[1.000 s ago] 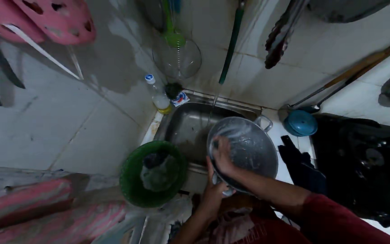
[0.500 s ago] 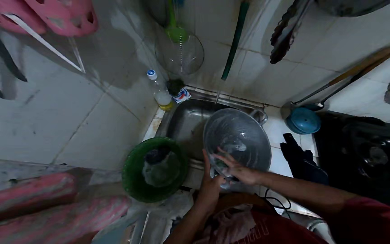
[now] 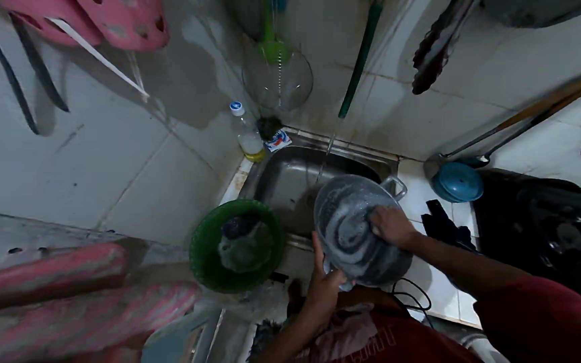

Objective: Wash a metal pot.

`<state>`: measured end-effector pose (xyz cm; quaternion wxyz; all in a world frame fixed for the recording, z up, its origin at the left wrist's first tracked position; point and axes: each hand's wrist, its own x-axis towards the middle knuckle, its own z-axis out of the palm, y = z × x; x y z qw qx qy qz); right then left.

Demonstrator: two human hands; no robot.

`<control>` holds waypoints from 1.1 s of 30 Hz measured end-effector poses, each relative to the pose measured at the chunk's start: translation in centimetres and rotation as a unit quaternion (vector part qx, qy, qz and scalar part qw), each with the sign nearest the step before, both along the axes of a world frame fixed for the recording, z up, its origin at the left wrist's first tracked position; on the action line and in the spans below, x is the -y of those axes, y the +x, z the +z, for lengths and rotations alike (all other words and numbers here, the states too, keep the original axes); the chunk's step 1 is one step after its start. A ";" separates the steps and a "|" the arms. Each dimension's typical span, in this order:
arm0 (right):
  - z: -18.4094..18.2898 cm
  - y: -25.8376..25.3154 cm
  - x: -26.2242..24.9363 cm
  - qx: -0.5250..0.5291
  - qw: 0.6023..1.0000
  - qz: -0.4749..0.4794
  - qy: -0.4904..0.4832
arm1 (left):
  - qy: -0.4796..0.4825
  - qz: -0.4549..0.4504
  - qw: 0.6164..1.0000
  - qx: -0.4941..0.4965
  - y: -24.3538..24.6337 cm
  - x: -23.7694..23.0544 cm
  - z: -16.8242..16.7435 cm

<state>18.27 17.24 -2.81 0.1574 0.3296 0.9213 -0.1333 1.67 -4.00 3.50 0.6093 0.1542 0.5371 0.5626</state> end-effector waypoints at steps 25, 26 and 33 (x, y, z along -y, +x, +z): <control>3.5 -0.7 0.5 0.054 0.986 -0.022 -0.154 | -0.032 -0.006 0.995 0.096 -2.7 0.3 -1.2; 4.5 -2.6 0.1 0.045 0.985 -0.076 -0.150 | -0.032 -0.011 0.993 0.114 -2.8 0.3 -1.7; 7.5 -21.5 7.6 -0.147 0.922 -0.123 -0.337 | -0.047 -0.061 0.995 0.068 -2.4 -0.1 -4.1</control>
